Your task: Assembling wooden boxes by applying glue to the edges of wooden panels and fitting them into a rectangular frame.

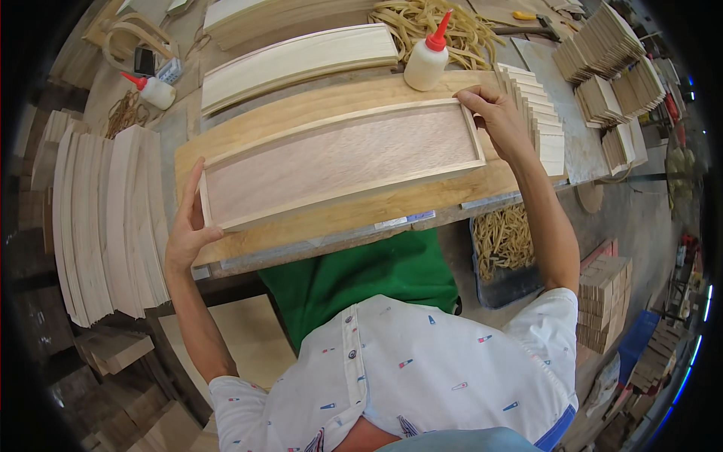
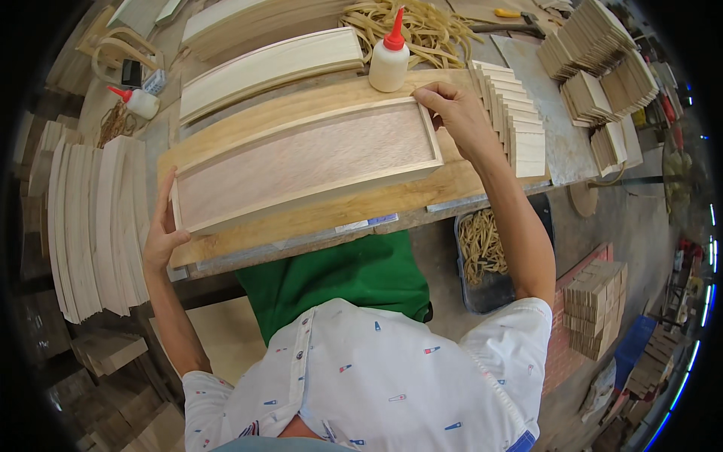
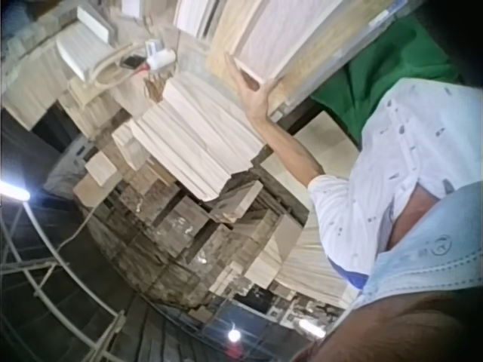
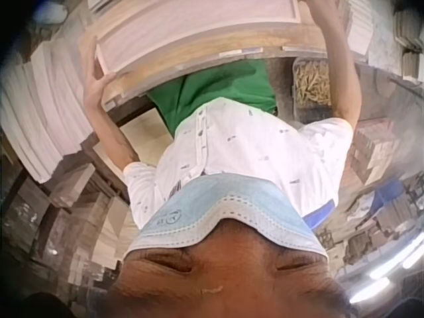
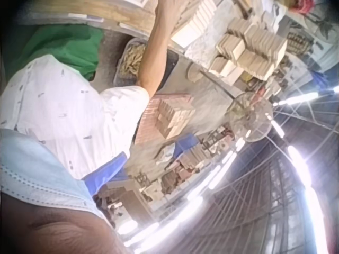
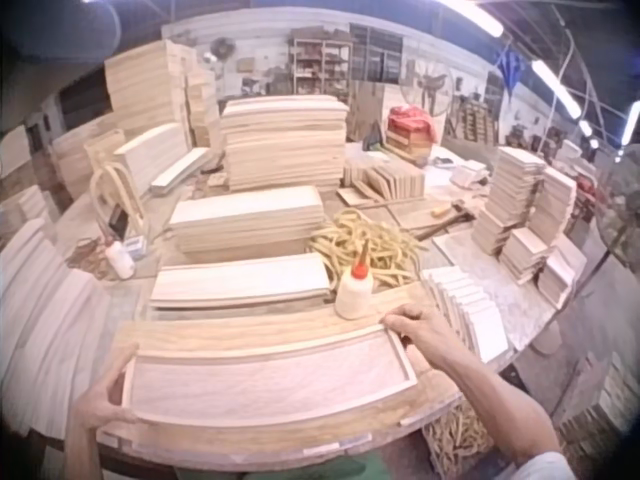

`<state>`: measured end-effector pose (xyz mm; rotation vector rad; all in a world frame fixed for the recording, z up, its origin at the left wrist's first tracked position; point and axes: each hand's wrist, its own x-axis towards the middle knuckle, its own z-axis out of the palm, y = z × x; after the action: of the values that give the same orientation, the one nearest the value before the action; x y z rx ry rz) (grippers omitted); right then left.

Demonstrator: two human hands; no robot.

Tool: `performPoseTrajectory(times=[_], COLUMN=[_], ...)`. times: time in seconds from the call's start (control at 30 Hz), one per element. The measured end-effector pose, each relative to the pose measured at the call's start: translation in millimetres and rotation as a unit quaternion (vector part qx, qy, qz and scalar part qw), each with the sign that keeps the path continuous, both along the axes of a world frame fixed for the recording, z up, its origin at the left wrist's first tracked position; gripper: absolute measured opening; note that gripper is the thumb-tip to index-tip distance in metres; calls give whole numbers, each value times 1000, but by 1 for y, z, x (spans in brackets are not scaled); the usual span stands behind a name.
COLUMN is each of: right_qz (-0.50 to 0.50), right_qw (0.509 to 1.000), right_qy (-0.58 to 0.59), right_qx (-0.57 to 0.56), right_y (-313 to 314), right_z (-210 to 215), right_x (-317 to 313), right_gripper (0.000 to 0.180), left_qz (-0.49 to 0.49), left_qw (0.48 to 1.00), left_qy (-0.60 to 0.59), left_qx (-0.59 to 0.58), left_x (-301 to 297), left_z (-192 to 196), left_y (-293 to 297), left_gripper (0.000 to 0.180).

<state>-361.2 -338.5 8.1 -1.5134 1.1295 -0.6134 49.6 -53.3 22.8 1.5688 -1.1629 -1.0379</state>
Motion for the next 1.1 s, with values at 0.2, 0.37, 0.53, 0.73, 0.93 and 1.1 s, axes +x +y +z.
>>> performPoseTrajectory(times=[0.2,0.37,0.53,0.73,0.93,1.1], right_qz=[-36,-61,-66,-61,-67,-72], right_qw=[999,997,997,995,996,978], right_qy=[-21,42,-32,-51,-37,132], right_qx=[26,-26,-18,-57,-50,-143], right_y=[4,11,8,8,6,33], right_z=[-2,-5,-17,-23,-27,8], right_x=[0,-1,-5,-1,-7,13], right_gripper=[31,33,31,34,34,42], left_qz=[-5,-31,-14,-27,7,1], left_qw=[998,998,993,991,969,989], left_qy=[64,57,107,113,225,130], left_qx=[-28,-26,-38,-65,-100,-66], left_x=[4,25,16,18,19,23], left_z=[-6,-23,-14,-18,-31,-46], left_y=[4,9,7,14,19,25], left_gripper=[119,116,122,113,96,90])
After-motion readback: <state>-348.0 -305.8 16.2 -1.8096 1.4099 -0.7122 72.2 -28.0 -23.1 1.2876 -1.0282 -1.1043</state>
